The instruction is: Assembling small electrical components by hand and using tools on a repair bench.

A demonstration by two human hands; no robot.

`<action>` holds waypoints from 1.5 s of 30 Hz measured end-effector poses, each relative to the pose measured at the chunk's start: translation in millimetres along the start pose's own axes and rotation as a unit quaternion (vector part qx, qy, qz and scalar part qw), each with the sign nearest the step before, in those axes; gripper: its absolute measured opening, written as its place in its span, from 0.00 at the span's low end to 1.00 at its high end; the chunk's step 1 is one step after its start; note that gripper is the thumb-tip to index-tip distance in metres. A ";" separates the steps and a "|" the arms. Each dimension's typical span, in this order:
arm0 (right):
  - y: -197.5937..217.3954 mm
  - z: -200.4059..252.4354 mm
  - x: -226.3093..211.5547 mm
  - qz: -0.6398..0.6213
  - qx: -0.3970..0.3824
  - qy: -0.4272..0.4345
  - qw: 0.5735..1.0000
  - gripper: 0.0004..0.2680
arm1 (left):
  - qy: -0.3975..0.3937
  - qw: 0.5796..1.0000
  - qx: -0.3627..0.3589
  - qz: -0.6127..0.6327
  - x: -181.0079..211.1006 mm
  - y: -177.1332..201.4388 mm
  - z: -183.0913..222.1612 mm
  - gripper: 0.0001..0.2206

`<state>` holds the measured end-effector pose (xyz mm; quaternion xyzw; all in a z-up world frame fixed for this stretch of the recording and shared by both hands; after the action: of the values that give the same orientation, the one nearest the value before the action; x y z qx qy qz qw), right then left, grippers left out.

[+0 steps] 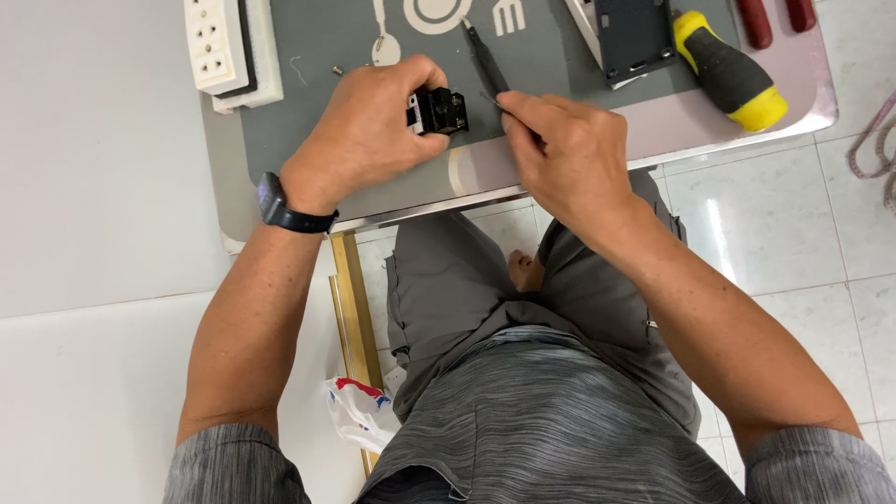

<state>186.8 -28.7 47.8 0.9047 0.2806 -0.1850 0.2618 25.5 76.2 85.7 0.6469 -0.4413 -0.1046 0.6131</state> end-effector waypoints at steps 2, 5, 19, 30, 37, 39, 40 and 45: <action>-6.8 1.8 8.7 0.086 -0.001 0.024 0.996 0.04 | 0.014 0.999 -0.011 -0.043 2.4 -6.1 -5.0 0.11; -19.0 -0.1 22.0 0.192 0.000 0.047 0.980 0.03 | 0.025 0.996 -0.023 -0.088 0.8 -10.8 -9.5 0.11; -26.8 -0.9 15.5 0.023 -0.060 -0.112 0.992 0.12 | 0.334 0.934 -0.126 -0.013 19.1 5.0 -16.0 0.34; -44.0 -17.2 44.1 0.204 -0.042 -0.054 0.977 0.25 | 0.338 0.938 -0.068 0.027 21.5 10.2 -12.6 0.13; -29.1 -18.4 28.9 0.225 0.015 0.051 0.973 0.12 | 0.326 0.942 -0.052 0.061 21.2 15.0 -6.2 0.12; -18.1 -25.6 13.6 0.180 0.024 0.076 0.981 0.10 | 0.341 0.936 -0.040 0.073 20.2 16.6 -5.3 0.11; -17.2 -25.9 11.6 0.180 0.025 0.075 0.980 0.10 | 0.340 0.937 -0.040 0.073 20.8 17.3 -5.6 0.11; -31.3 -19.0 1.7 -0.027 -0.081 0.104 0.991 0.18 | 0.325 0.938 -0.009 0.121 21.2 21.4 -0.2 0.08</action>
<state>172.8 5.0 50.4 0.8870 0.3449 -0.0734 0.2981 28.7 64.6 113.3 0.5821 -0.2919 0.1823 0.7367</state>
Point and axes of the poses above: each hand's wrist, its own z-axis away from the middle knuckle, its own y-axis out of the back of the hand, x = y × z, the point moved 4 cm from there along -z, towards the middle knuckle, and after that the axes turned 14 degrees about x, right-handed, at the moved point
